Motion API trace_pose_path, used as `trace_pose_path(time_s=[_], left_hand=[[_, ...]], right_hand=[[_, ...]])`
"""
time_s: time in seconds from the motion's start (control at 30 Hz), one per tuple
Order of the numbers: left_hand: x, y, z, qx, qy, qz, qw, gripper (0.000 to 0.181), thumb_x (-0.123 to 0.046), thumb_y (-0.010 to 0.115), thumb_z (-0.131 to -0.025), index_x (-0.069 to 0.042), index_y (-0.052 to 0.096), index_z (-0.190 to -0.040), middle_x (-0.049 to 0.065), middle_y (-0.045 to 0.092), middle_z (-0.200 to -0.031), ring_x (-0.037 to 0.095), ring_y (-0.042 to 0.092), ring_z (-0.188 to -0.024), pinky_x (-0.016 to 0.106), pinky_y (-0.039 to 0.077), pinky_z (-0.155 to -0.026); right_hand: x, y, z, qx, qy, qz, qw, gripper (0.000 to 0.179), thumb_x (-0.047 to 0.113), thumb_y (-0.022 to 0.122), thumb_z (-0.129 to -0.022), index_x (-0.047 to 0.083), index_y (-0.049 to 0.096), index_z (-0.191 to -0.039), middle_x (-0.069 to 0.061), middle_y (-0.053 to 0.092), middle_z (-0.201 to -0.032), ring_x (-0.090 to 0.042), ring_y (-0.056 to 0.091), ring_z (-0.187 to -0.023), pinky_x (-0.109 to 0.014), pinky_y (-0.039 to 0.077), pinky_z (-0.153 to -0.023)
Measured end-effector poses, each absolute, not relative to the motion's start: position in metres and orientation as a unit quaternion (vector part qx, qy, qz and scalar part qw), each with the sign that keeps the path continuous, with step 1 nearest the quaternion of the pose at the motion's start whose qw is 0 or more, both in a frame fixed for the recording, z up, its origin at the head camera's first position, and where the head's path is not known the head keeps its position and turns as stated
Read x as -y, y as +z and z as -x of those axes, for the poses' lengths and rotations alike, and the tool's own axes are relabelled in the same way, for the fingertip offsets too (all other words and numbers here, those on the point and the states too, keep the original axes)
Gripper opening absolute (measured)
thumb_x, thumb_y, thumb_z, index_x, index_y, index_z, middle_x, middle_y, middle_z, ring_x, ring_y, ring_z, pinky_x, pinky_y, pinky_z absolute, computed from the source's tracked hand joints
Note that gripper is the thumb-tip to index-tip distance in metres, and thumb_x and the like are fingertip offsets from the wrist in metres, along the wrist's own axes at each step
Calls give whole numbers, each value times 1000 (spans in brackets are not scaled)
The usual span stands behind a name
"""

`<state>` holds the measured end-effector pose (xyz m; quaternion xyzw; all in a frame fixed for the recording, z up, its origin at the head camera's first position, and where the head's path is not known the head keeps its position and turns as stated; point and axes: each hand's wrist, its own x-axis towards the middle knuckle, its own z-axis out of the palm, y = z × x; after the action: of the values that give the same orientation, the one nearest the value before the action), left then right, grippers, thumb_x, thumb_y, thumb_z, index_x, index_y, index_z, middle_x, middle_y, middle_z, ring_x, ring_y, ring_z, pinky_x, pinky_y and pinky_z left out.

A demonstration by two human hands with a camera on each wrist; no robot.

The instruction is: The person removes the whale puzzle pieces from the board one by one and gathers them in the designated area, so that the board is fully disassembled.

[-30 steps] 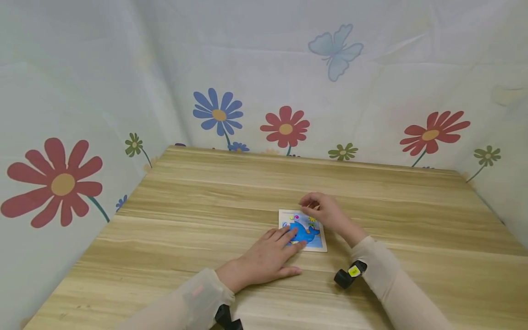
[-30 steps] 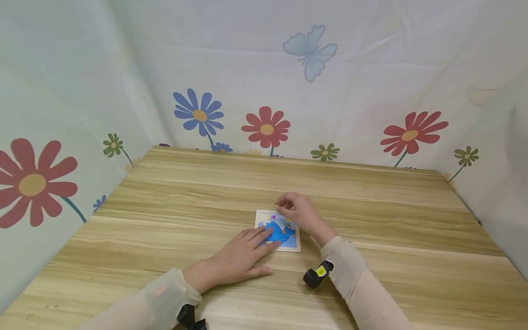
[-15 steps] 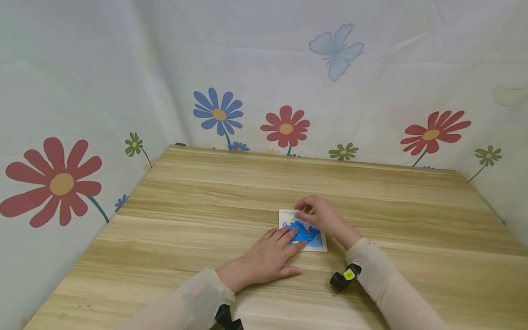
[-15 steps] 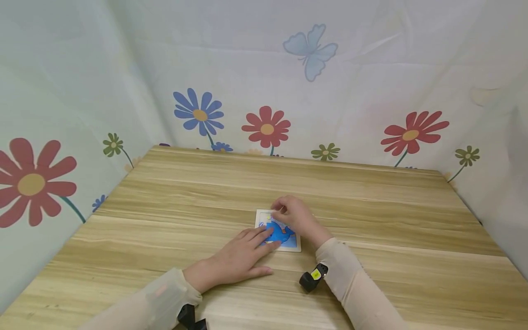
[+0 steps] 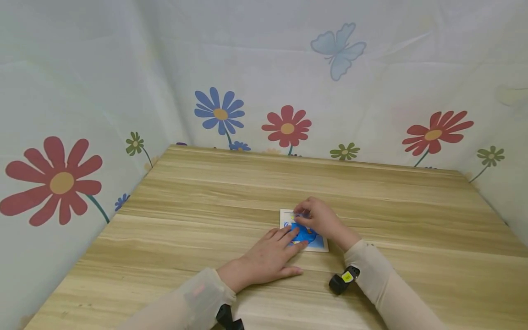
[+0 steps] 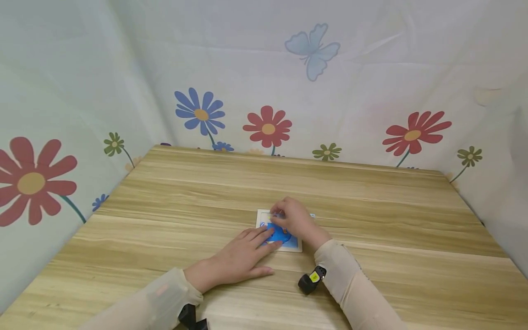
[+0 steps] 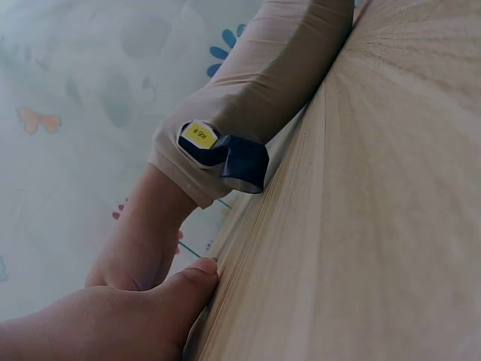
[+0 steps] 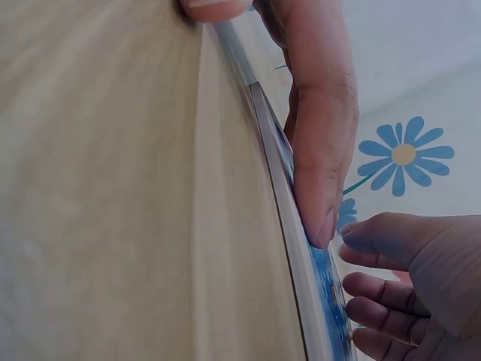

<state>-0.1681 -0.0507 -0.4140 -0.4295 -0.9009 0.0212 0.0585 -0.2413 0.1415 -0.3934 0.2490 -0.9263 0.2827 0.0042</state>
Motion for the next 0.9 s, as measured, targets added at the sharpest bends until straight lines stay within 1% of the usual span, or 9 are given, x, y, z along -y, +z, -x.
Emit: trace_pose_path(time_s=[0.13, 0.33, 0.43, 0.7, 0.9], left_hand=[[50, -414, 168, 900, 21, 432, 56, 64, -62, 35, -96, -25, 39, -148, 10, 33, -156, 28, 31, -145, 46, 33, -114], [49, -414, 168, 900, 17, 432, 51, 64, -62, 35, -96, -25, 39, -148, 10, 33, -156, 28, 31, -145, 46, 33, -114], [50, -415, 168, 901, 14, 430, 49, 63, -62, 35, -96, -25, 40, -147, 10, 34, -156, 28, 31, -145, 46, 32, -114], [50, -413, 168, 903, 7, 426, 49, 63, -61, 37, -96, -24, 41, -147, 9, 35, -155, 28, 31, -145, 46, 32, -114], [48, -413, 169, 903, 7, 427, 50, 62, -61, 37, -96, -24, 41, -147, 10, 35, -155, 28, 31, -145, 46, 33, -114]], right_hand=[[-142, -393, 239, 929, 269, -252, 8, 13, 16, 67, -90, 9, 72, -99, -9, 61, -100, -21, 59, -90, -41, 52, -83], [-141, -393, 237, 932, 256, -258, 5, 13, 11, 62, -93, 10, 71, -101, -8, 59, -102, -15, 52, -80, -30, 47, -73], [-141, -394, 237, 933, 252, -258, 6, 13, 9, 60, -93, 10, 71, -100, -8, 59, -103, -14, 51, -81, -27, 46, -72], [-140, -394, 238, 934, 250, -256, 2, 15, 6, 56, -94, 10, 69, -100, -7, 57, -103, -18, 51, -88, -25, 45, -70], [-142, -393, 237, 932, 252, -262, 6, 18, 2, 56, -90, 10, 69, -100, -8, 58, -103, -19, 50, -91, -32, 47, -77]])
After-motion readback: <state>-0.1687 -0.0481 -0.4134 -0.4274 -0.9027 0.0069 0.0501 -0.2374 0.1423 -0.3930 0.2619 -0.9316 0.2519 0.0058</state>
